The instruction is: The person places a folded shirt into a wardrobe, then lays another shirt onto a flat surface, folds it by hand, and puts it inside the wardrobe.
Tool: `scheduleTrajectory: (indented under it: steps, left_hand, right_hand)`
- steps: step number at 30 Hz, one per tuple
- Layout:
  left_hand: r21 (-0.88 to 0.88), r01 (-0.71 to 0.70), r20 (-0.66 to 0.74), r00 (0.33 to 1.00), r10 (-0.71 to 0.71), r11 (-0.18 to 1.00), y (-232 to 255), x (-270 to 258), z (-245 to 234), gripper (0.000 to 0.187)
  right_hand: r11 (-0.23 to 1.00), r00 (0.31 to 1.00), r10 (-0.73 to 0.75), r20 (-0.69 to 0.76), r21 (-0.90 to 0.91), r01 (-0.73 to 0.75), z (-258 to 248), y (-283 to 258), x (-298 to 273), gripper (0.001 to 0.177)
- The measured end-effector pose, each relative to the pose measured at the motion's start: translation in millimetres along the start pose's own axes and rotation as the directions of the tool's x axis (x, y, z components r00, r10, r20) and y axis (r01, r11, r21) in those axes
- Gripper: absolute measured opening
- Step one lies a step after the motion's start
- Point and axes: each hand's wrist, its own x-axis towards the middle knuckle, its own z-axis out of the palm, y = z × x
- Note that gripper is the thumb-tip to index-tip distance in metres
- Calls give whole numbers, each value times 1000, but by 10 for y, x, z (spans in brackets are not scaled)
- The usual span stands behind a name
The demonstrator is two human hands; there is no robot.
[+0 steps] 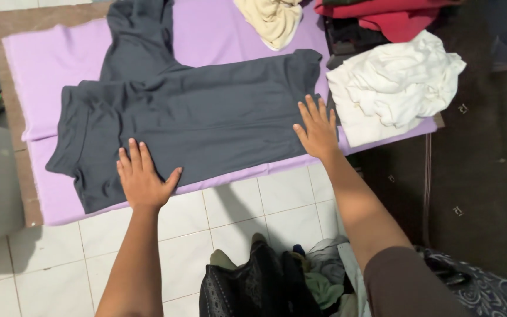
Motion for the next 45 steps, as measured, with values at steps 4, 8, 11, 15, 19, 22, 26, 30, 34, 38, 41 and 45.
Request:
scheduleTrajectory:
  steps: [4,8,11,15,19,22,26,30,34,38,41,45]
  left_hand:
    - [-8,-7,-6,1000,7,1000,14,-10,10,106]
    - [-11,-23,-13,1000,23,1000,-17,-24,43,105]
    - [-41,-34,-16,999,33,999,-57,-26,108,104]
    - [-70,-8,-34,999,5,998,-43,24,139,96]
    - [-191,-92,-156,986,62,977,395,108,87,84]
    - [-359,-361,-153,932,328,860,1200,175,221,70]
    - [-561,-484,-160,859,486,672,2343,140,393,69]
    - [-563,-374,-89,914,396,737,3006,161,490,83]
    - [-604,-97,-41,995,91,791,3254,273,619,80]
    - [-607,383,352,915,-197,696,3241,442,705,41]
    - [-611,525,383,851,-359,592,3130,587,735,51]
    - [-810,475,378,871,-314,344,2941,601,817,59]
  right_hand:
    - [1000,994,18,-112,12,-16,72,253,-107,61]
    - [932,974,133,-183,357,-60,4,297,-109,76]
    - [923,960,137,-243,383,-35,-169,205,-146,64]
    - [958,969,-90,-229,247,148,-512,89,-386,48]
    - [947,961,-266,-75,167,275,-646,132,-591,45]
    - [966,962,-249,-110,43,255,-520,204,-634,42]
    - [968,935,-250,-253,-55,244,-377,253,-601,34]
    - [975,890,-221,-400,-102,197,-398,102,-540,25]
    - [977,882,-210,-422,-51,208,-497,-299,-413,28]
    - [884,755,-288,-589,140,446,-557,-517,-344,29]
    - [789,823,-25,-568,494,365,-353,-400,-321,36]
    - [473,911,358,-206,881,13,122,-43,-233,40]
